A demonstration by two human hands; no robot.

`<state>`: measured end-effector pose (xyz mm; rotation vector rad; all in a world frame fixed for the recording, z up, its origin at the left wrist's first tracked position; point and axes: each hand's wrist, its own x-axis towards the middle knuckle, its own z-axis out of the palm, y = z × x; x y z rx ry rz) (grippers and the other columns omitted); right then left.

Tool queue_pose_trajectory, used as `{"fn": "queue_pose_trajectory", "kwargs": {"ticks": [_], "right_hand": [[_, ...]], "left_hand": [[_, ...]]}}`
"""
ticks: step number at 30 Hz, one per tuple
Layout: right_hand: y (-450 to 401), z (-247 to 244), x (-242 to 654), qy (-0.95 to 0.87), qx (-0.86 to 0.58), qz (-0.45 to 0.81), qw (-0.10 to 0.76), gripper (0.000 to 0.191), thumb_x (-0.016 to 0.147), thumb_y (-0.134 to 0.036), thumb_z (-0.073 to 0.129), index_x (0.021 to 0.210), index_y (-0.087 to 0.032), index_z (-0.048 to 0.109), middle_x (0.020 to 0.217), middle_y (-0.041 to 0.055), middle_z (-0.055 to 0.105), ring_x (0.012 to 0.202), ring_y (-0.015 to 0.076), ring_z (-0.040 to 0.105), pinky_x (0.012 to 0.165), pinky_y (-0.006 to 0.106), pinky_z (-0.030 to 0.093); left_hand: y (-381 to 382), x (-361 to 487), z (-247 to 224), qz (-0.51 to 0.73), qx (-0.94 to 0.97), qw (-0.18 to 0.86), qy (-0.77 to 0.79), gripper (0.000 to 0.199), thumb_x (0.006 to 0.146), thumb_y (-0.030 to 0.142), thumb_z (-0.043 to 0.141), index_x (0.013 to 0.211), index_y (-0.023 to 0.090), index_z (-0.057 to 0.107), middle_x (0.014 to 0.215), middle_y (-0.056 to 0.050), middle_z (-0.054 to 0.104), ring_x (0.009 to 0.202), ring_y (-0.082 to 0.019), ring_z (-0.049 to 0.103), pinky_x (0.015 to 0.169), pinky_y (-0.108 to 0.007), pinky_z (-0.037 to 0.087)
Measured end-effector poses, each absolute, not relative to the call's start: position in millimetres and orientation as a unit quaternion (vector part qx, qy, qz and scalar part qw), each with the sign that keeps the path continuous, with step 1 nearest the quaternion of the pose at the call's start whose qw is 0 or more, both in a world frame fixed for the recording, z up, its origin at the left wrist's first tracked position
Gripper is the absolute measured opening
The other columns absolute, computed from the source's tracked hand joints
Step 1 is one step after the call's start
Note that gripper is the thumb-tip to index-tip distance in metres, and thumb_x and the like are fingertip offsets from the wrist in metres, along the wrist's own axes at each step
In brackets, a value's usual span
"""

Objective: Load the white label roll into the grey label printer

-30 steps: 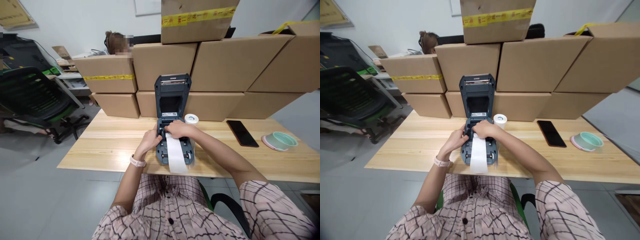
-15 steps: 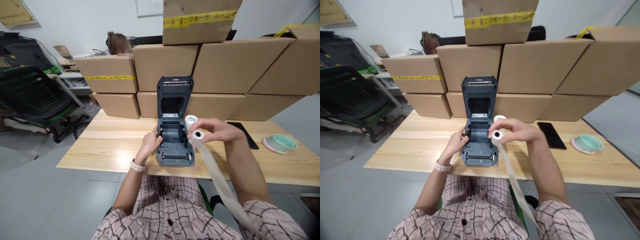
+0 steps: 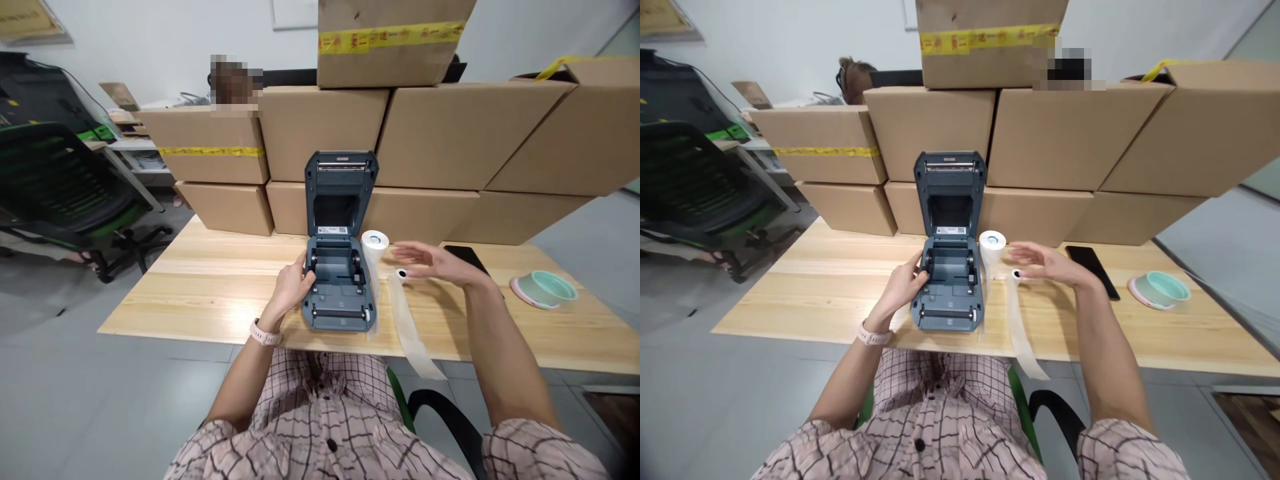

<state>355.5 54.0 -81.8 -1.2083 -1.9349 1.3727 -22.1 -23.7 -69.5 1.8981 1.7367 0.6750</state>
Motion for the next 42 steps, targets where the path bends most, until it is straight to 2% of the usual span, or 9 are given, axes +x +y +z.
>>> {"fn": "queue_pose_trajectory", "kwargs": {"ticks": [4,8,11,17,20,25,31,37,42], "right_hand": [[95,-83,331,-0.699,-0.426,0.51,0.262,0.092,0.059,-0.035,0.097,0.142,-0.026,0.058,0.153,0.0118,0.058,0.144,0.0342,0.052,0.124,0.054,0.038],[120,-96,297,-0.687,-0.436,0.516,0.267,0.087,0.049,-0.033,0.099,0.128,-0.021,0.064,0.132,0.0108,0.071,0.127,0.0337,0.062,0.114,0.053,0.048],[119,-94,297,-0.681,-0.428,0.515,0.295,0.079,0.05,-0.042,0.097,0.118,-0.019,0.066,0.117,0.0099,0.075,0.112,0.0321,0.069,0.103,0.05,0.055],[94,-38,292,-0.69,-0.36,0.527,0.34,0.08,0.064,-0.063,0.082,0.129,-0.022,0.06,0.125,0.0143,0.074,0.106,0.0308,0.071,0.088,0.042,0.057],[81,-7,249,-0.787,-0.342,0.449,0.25,0.078,0.057,-0.054,0.089,0.124,-0.022,0.063,0.124,0.0114,0.073,0.108,0.0311,0.07,0.09,0.041,0.055],[68,5,179,-0.91,-0.354,0.216,-0.026,0.07,0.067,-0.054,0.083,0.125,-0.02,0.062,0.121,0.0123,0.073,0.104,0.0335,0.07,0.086,0.041,0.053],[73,-20,154,-0.907,-0.371,0.156,-0.121,0.077,0.073,-0.056,0.08,0.134,-0.015,0.059,0.127,0.0188,0.072,0.114,0.0402,0.069,0.09,0.045,0.054],[49,-20,177,-0.925,-0.338,0.165,-0.052,0.069,0.092,-0.052,0.065,0.149,-0.016,0.052,0.152,0.017,0.058,0.138,0.037,0.056,0.111,0.049,0.047],[-21,-22,210,-0.935,-0.312,0.165,0.025,0.057,0.106,-0.053,0.041,0.152,-0.022,0.054,0.162,0.0129,0.049,0.147,0.0334,0.049,0.119,0.054,0.042]], "left_hand": [[-22,-22,-70,0.253,0.69,0.25,0.631,0.06,0.087,0.024,0.047,0.147,0.019,0.054,0.077,-0.003,0.07,0.064,-0.022,0.062,0.066,-0.03,0.041],[-20,-24,-69,0.244,0.71,0.241,0.615,0.056,0.086,0.021,0.046,0.14,0.018,0.059,0.071,-0.003,0.068,0.063,-0.023,0.061,0.066,-0.03,0.04],[-21,-24,-68,0.252,0.708,0.246,0.612,0.057,0.085,0.02,0.046,0.14,0.018,0.059,0.068,-0.002,0.066,0.062,-0.023,0.06,0.065,-0.03,0.04],[-24,-21,-66,0.258,0.688,0.252,0.63,0.059,0.085,0.02,0.046,0.142,0.017,0.058,0.063,0.0,0.062,0.059,-0.022,0.056,0.063,-0.03,0.036],[-24,-21,-67,0.261,0.686,0.255,0.629,0.061,0.085,0.021,0.046,0.144,0.016,0.057,0.063,0.0,0.063,0.06,-0.022,0.057,0.064,-0.029,0.037],[-24,-22,-70,0.268,0.684,0.251,0.631,0.059,0.085,0.022,0.046,0.143,0.016,0.058,0.066,-0.001,0.066,0.061,-0.022,0.058,0.064,-0.03,0.038],[-25,-23,-70,0.26,0.689,0.245,0.63,0.059,0.086,0.021,0.046,0.144,0.016,0.057,0.069,-0.003,0.07,0.065,-0.024,0.062,0.068,-0.031,0.042],[-25,-22,-68,0.25,0.679,0.254,0.642,0.063,0.088,0.022,0.048,0.151,0.017,0.052,0.074,-0.003,0.073,0.067,-0.024,0.065,0.07,-0.031,0.044],[-27,-21,-71,0.239,0.661,0.251,0.666,0.065,0.091,0.025,0.048,0.155,0.018,0.048,0.097,-0.01,0.08,0.093,-0.03,0.072,0.086,-0.039,0.05]]}}
